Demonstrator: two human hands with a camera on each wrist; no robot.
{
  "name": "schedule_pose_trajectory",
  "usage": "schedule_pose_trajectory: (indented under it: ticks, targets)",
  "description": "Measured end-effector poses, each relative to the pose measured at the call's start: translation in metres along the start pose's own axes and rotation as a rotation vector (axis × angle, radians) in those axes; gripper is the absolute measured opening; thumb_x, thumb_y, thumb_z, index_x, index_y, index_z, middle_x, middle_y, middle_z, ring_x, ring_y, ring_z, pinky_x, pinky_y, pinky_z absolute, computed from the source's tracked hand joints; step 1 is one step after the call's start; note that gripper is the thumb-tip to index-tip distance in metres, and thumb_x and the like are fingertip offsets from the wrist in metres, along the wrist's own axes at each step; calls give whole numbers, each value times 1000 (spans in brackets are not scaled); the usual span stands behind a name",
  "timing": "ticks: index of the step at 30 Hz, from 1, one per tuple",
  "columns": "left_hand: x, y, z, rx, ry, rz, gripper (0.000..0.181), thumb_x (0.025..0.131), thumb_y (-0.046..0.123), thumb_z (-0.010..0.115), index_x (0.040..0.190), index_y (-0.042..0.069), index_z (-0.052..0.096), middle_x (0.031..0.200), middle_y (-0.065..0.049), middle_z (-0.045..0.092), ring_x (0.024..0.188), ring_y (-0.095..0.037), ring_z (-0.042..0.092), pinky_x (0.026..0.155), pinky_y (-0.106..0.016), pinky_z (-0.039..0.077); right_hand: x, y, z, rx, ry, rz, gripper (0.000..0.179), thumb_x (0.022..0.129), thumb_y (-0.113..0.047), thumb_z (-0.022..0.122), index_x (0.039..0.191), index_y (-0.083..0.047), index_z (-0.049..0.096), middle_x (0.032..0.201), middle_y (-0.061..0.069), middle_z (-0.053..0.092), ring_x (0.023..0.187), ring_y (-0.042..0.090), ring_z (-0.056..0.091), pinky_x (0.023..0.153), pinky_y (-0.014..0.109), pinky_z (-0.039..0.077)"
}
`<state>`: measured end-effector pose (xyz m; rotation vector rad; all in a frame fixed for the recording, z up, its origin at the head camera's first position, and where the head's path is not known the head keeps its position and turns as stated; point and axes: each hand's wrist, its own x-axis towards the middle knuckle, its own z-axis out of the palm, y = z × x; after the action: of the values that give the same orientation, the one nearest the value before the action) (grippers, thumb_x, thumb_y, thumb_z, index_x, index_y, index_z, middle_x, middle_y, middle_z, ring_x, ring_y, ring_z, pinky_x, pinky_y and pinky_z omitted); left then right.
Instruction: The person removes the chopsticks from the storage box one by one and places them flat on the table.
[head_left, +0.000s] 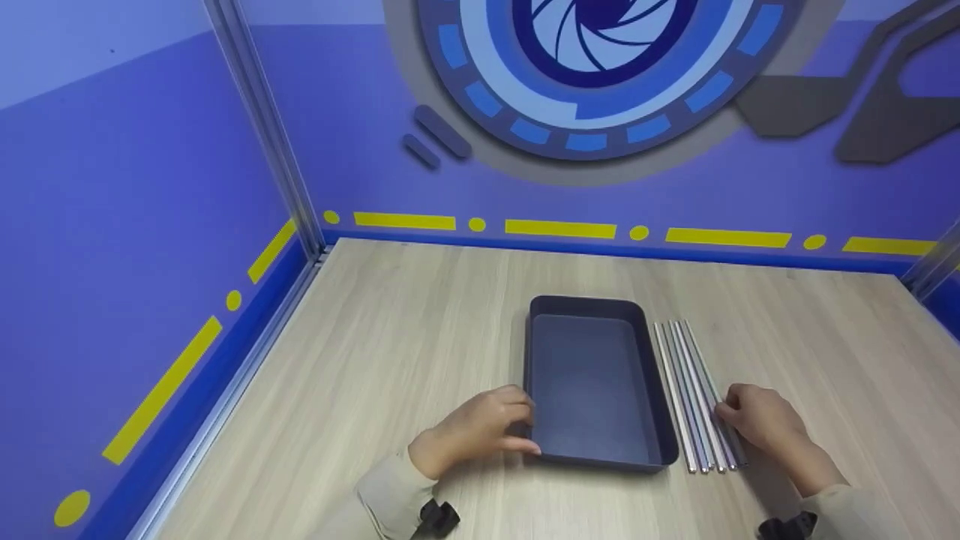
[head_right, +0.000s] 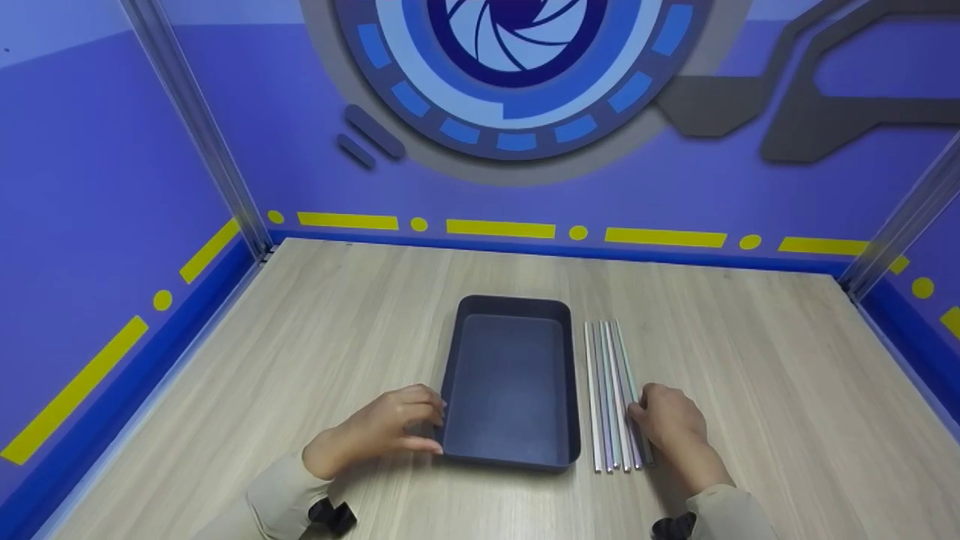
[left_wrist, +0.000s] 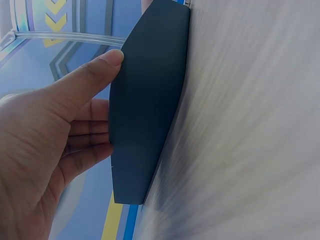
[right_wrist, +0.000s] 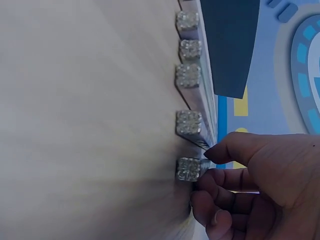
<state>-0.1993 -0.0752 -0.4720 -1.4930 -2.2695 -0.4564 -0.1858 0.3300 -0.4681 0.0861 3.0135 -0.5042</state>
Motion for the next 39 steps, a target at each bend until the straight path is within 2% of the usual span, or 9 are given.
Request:
schedule_pose_trajectory:
  ticks: [9,16,23,33,39]
  targets:
    - [-3,0,-1,3,14,15,36,74,45,74,84,10,68,96,0,66,92,-11,63,90,-11,51,-3,1,-2,11,9,-22,18,88,-16,61,79,0,60,64,2,52,59,16,46,51,26,33]
    - [-7,-1,-3,3,12,1,36,74,44,75,84,11,68,96,1,66,92,-11,64,89,-12,51,-4,-1,0,34,21,-48,19,86,-17,60,80,0,61,62,2,55,58,16,46,50,26,34]
    - [-7,-2,-5,10,-3,-2,35,77,45,73,81,10,66,94,1,65,90,-10,62,87,-11,51,-3,-2,-2,30,17,-43,21,89,-17,59,89,4,62,69,7,61,61,17,49,52,27,38]
    - [-2,1,-11,154,-30,32,37,77,48,72,80,12,67,96,1,64,89,-9,62,83,-12,52,-1,-6,-2,48,41,-34,22,91,-19,56,86,2,60,62,2,55,56,17,47,49,26,36]
    - [0,3,-16,225,-50,51,38,77,50,71,79,12,66,94,3,63,86,-8,60,79,-12,52,-3,-8,-6,64,74,-38,21,91,-19,54,86,1,61,63,3,55,58,17,47,49,27,35]
